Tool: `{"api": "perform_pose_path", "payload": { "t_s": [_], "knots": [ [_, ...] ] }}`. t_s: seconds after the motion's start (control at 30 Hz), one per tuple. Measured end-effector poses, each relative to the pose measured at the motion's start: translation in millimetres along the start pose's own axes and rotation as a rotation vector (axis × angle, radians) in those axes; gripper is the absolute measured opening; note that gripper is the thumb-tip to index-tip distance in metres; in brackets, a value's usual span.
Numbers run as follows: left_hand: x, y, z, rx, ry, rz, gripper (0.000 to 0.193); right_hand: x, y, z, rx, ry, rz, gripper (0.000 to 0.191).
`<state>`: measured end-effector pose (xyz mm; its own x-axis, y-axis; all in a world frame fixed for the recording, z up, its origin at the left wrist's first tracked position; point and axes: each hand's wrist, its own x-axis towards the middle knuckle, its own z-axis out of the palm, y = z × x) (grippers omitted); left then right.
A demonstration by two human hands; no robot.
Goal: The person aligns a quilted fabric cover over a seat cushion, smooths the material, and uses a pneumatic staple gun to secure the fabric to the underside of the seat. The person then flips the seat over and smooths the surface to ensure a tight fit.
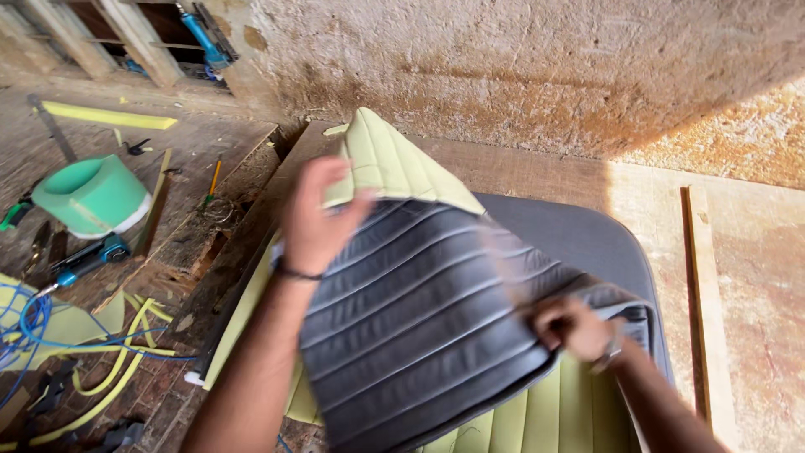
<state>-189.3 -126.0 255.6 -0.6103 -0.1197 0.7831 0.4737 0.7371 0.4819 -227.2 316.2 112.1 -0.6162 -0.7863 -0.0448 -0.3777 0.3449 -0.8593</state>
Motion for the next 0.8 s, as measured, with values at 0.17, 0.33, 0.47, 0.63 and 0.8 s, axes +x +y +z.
{"api": "perform_pose_path", "payload": {
  "t_s": [0.17, 0.33, 0.47, 0.63, 0.8],
  "knots": [
    [37.2, 28.1, 149.9, 0.495, -1.012, 0.412, 0.130, 23.3, -78.7, 93.3, 0.122, -0.178, -0.357, 0.014],
    [27.6, -62.7, 161.1, 0.991, -1.363, -0.049, 0.097, -11.0, -83.5, 68.2, -0.051, -0.025, -0.276, 0.012],
    [35.2, -105.7, 138.7, 1.098, -1.206, -0.037, 0.041, -44.5, -45.9, 50.3, -0.060, 0.275, -0.135, 0.023],
    [130.3, -131.3, 31.1, 0.665, -0.562, -0.233, 0.013, -79.1, 31.0, 0.3, 0.098, 0.759, 0.027, 0.036],
    [138.0, -146.0, -118.3, -0.205, 0.107, -1.118, 0.020, -100.1, 76.3, -57.3, 0.028, 1.296, 0.401, 0.026]
  ]
}}
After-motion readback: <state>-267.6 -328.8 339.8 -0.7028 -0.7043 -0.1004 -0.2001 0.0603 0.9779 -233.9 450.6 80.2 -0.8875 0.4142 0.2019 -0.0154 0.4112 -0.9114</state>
